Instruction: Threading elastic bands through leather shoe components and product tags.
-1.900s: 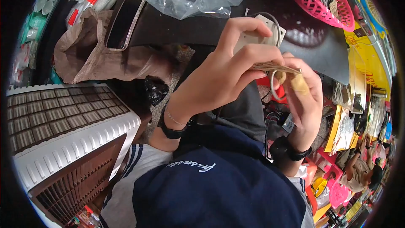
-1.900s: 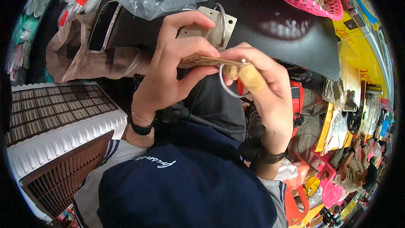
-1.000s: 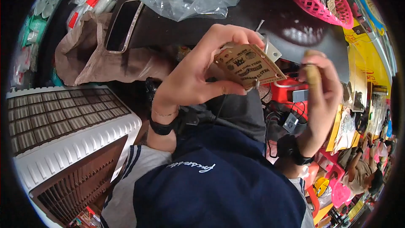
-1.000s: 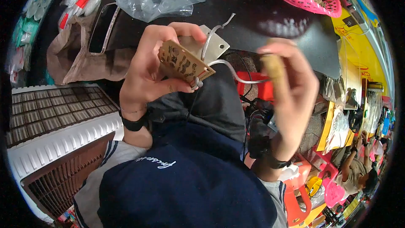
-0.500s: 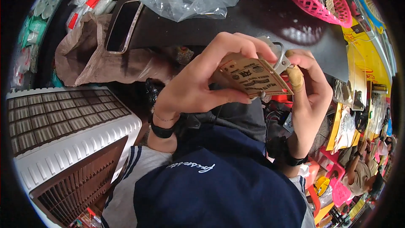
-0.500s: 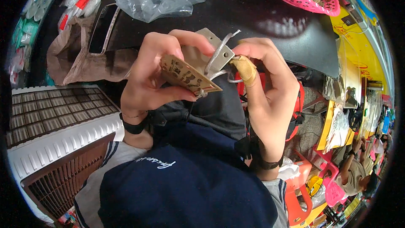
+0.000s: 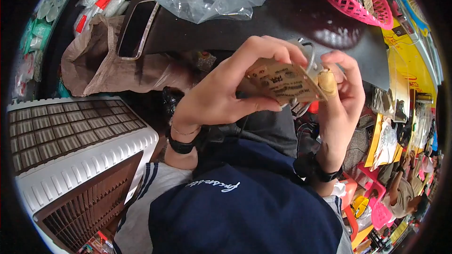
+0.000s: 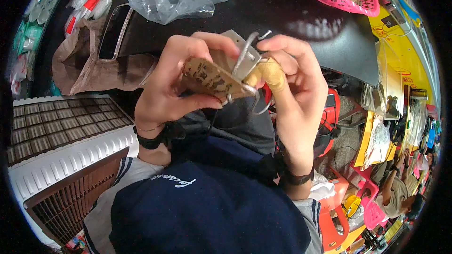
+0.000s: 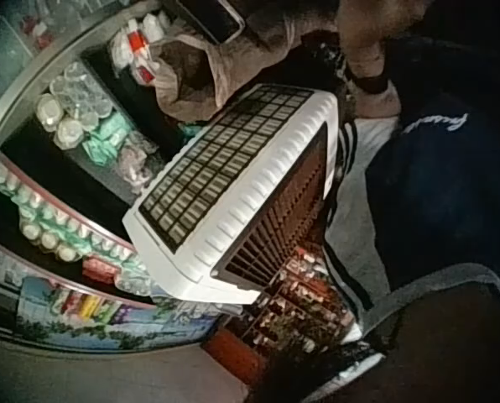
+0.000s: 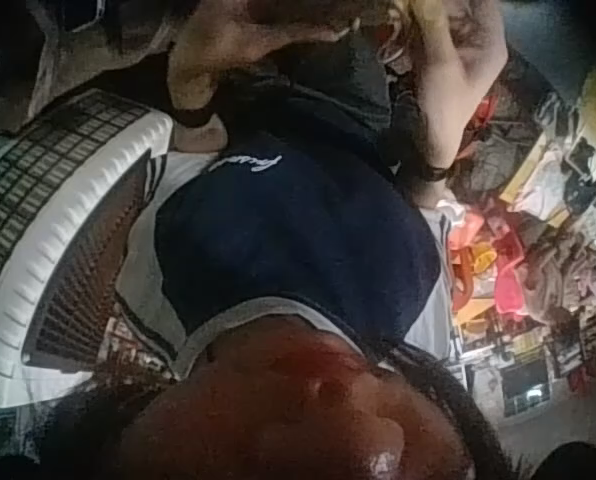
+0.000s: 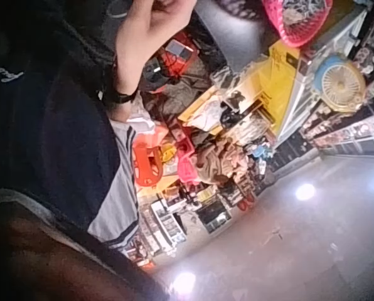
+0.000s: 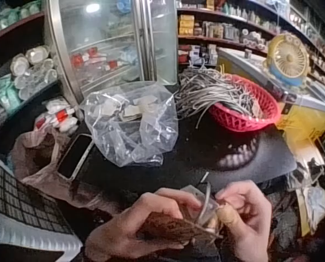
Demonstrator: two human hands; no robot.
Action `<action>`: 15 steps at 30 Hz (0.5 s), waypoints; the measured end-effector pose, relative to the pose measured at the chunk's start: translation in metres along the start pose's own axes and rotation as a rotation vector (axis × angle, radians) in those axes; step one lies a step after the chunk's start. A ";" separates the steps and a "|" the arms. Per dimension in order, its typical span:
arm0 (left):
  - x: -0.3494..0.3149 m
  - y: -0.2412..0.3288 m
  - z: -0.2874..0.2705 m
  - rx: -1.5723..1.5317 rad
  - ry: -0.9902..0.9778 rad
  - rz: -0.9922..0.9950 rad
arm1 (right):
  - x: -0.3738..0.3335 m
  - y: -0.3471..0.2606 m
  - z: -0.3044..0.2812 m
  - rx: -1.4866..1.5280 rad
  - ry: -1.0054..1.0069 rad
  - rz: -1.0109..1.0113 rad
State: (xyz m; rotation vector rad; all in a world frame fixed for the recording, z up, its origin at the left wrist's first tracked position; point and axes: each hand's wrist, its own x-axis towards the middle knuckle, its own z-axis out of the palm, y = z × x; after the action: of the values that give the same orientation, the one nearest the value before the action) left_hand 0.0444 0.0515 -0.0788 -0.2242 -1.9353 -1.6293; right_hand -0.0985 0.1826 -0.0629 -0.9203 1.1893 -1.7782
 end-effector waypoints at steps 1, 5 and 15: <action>0.000 -0.002 0.000 0.033 0.023 0.000 | -0.001 -0.001 0.002 -0.153 0.039 -0.079; 0.000 -0.001 0.000 0.031 0.053 -0.023 | -0.003 -0.005 0.005 -0.355 0.068 -0.171; -0.002 -0.003 0.003 0.212 -0.018 -0.049 | 0.003 0.001 0.005 -0.682 0.122 0.028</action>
State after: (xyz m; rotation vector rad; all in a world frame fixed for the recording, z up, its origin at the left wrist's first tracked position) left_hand 0.0433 0.0545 -0.0827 -0.1077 -2.1243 -1.4423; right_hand -0.0953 0.1774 -0.0622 -1.1681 1.9352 -1.4272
